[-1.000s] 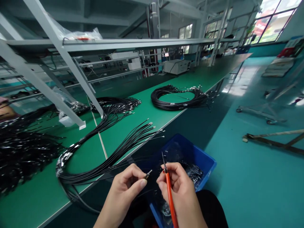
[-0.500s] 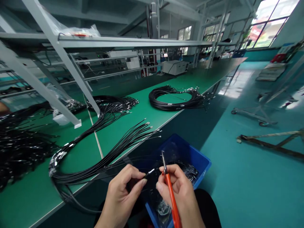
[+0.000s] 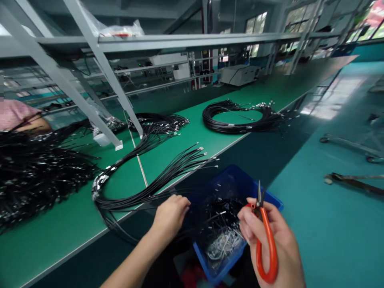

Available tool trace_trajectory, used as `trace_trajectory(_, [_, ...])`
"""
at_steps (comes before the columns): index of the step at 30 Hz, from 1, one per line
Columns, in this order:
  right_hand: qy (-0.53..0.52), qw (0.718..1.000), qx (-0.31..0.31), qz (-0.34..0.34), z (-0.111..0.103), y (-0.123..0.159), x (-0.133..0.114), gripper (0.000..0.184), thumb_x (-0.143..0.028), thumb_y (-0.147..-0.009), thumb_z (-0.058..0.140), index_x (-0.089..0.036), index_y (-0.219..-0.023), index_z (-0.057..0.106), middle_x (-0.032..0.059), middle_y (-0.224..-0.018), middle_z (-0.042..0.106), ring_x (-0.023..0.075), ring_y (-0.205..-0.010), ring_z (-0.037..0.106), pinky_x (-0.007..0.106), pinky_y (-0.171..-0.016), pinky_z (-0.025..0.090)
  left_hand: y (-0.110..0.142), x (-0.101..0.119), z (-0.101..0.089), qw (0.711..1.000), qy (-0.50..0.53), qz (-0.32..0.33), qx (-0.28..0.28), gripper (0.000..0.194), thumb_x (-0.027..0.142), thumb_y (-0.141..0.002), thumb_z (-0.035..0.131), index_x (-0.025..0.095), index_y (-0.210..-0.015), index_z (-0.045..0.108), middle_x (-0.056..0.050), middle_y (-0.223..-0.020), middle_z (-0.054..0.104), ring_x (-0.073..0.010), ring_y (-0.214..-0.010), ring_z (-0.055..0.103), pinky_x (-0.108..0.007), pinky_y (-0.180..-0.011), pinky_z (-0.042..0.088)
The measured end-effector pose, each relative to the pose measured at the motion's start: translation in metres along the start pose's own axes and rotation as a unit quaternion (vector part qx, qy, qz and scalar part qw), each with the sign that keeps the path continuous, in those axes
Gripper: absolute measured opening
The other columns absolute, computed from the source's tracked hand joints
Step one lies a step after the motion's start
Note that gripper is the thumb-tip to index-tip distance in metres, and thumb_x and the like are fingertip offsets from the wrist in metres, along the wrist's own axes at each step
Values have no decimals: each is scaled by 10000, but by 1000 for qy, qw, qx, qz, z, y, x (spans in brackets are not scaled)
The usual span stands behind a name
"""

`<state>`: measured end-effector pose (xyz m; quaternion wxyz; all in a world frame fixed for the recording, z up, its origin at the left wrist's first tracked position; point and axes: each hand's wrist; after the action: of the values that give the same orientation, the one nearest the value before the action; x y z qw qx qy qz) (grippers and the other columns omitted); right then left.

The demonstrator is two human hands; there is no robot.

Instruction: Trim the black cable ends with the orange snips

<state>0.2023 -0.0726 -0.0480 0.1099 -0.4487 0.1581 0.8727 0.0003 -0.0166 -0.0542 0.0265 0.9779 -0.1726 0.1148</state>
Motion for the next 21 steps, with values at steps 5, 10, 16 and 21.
trace_trajectory(5, [4,998,-8,-61,11,3,-16,211,-108,-756,645,-209,-936,600,-2,-675,563,101,-572,444,187,-521,384,-14,-27,20,998,-60,-17,-25,214,33,-796,446,144,-826,627,-146,-860,652,-285,-923,536,-404,-807,372])
trace_trajectory(10, [5,997,2,-73,13,4,-19,195,-90,-768,620,-209,-921,589,-15,-662,539,102,-561,433,214,-519,359,-22,-19,19,996,-62,-31,-55,220,47,-773,457,152,-859,629,-126,-802,673,-267,-799,606,-358,-698,400])
trace_trajectory(16, [-17,994,40,-101,6,-4,-14,166,-77,-781,603,-210,-879,583,-40,-634,478,105,-561,431,220,-511,362,-26,22,-34,999,31,21,-31,198,278,-865,479,286,-1044,565,4,-935,683,-197,-841,615,-262,-653,406])
trace_trajectory(21, [-27,998,42,-37,0,-8,-4,175,-154,-750,668,-221,-884,577,-47,-624,505,105,-537,436,208,-480,381,-7,60,-52,984,91,148,43,180,262,-905,438,246,-921,617,-18,-840,638,-174,-760,569,-265,-640,375])
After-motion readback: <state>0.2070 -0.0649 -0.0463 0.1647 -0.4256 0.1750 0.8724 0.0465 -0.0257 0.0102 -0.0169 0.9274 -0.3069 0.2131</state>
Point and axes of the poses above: each hand's wrist, its own y-axis away from the middle knuckle, its own z-axis out of the palm, x = y × z
